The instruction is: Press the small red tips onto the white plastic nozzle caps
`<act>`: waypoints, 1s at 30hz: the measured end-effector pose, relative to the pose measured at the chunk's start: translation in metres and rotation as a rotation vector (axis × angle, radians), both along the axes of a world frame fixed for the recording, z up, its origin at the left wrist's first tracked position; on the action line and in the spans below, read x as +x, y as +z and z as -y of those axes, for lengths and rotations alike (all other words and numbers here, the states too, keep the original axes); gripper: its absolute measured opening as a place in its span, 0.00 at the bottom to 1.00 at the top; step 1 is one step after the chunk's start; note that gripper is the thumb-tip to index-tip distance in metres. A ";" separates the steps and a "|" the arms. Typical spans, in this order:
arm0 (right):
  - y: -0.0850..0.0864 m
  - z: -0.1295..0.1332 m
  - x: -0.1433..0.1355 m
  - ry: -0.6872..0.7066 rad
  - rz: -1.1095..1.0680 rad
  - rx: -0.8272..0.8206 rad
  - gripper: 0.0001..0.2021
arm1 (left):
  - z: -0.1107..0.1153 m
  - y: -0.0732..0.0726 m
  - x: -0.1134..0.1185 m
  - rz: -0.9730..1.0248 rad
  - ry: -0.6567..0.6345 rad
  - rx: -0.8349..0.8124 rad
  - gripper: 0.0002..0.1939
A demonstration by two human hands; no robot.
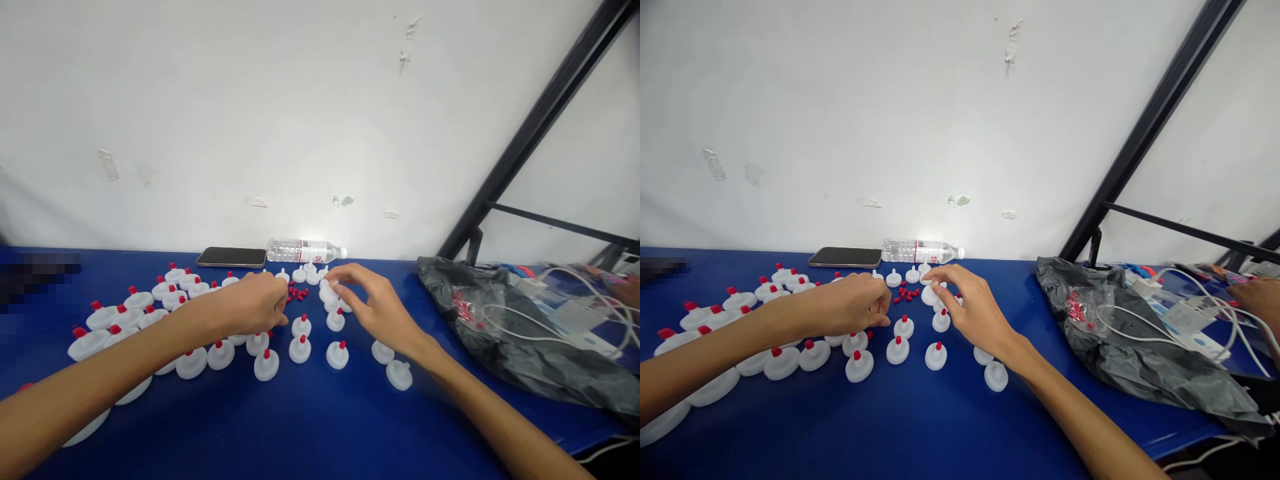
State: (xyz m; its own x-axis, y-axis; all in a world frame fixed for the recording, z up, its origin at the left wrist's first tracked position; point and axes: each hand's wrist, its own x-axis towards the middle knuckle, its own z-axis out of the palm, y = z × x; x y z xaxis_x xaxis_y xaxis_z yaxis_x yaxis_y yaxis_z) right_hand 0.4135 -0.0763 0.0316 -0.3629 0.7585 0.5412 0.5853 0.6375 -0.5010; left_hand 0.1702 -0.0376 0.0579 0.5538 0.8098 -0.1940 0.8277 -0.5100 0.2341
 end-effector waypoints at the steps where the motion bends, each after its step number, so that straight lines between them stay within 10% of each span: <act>1: 0.001 0.001 0.000 -0.003 -0.053 -0.022 0.10 | 0.001 0.002 0.000 0.002 -0.016 -0.026 0.08; 30: -0.002 0.003 -0.006 0.027 -0.078 -0.202 0.12 | -0.001 0.013 -0.015 -0.091 -0.072 -0.246 0.07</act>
